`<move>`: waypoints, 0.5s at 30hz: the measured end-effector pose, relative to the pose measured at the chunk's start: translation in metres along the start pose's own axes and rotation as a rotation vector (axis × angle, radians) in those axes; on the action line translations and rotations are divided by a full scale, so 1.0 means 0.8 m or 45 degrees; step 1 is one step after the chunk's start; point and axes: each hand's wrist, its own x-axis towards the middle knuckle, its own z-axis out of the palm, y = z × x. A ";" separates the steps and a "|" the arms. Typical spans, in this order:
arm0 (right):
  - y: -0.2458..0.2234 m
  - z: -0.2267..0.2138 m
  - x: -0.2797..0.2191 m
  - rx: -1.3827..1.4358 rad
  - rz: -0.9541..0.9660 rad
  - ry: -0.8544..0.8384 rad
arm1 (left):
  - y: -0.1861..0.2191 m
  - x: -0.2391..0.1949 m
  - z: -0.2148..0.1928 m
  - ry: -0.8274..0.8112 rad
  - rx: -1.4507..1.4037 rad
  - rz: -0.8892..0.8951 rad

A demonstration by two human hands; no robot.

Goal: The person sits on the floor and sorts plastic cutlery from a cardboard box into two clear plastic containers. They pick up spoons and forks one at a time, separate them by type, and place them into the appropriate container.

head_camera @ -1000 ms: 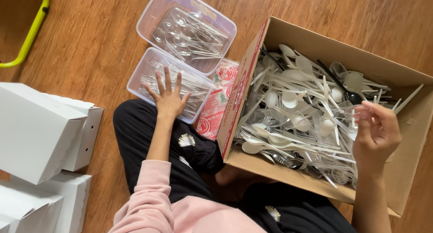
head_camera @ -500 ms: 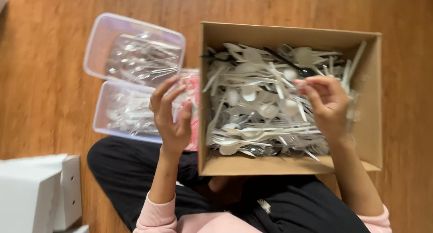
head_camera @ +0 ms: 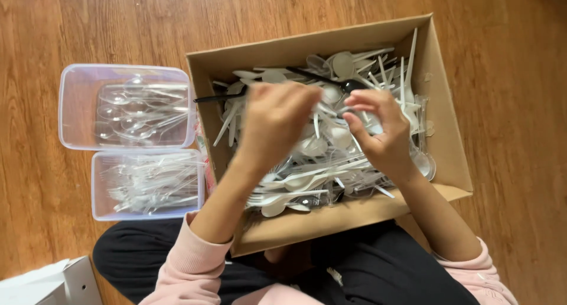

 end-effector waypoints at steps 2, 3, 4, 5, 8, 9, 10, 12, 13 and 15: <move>0.000 -0.010 -0.001 -0.098 -0.061 -0.010 | -0.003 -0.015 -0.050 0.162 0.003 -0.184; 0.001 -0.013 0.003 -0.203 -0.153 -0.008 | -0.007 -0.019 -0.076 0.351 0.015 -0.344; 0.003 -0.012 0.004 -0.187 -0.149 -0.008 | -0.028 -0.043 -0.095 0.341 0.028 -0.345; 0.005 -0.013 0.003 -0.278 -0.159 -0.030 | -0.046 -0.069 -0.113 0.531 -0.023 -0.572; 0.014 -0.012 -0.014 -0.497 -0.087 -0.239 | -0.131 -0.164 -0.143 0.814 -0.011 -0.875; 0.019 -0.007 -0.016 -0.642 -0.025 -0.409 | -0.165 -0.199 -0.155 0.921 0.035 -0.930; 0.008 0.002 -0.018 -0.609 -0.049 -0.427 | -0.178 -0.220 -0.161 0.937 0.078 -0.932; -0.016 0.011 -0.023 -1.007 0.044 -0.804 | -0.208 -0.258 -0.166 0.793 0.216 -1.115; -0.012 0.015 -0.028 -0.995 0.022 -0.812 | -0.220 -0.264 -0.169 0.809 0.237 -1.118; -0.001 0.020 -0.036 -1.111 0.095 -0.984 | -0.245 -0.274 -0.172 0.679 0.271 -1.277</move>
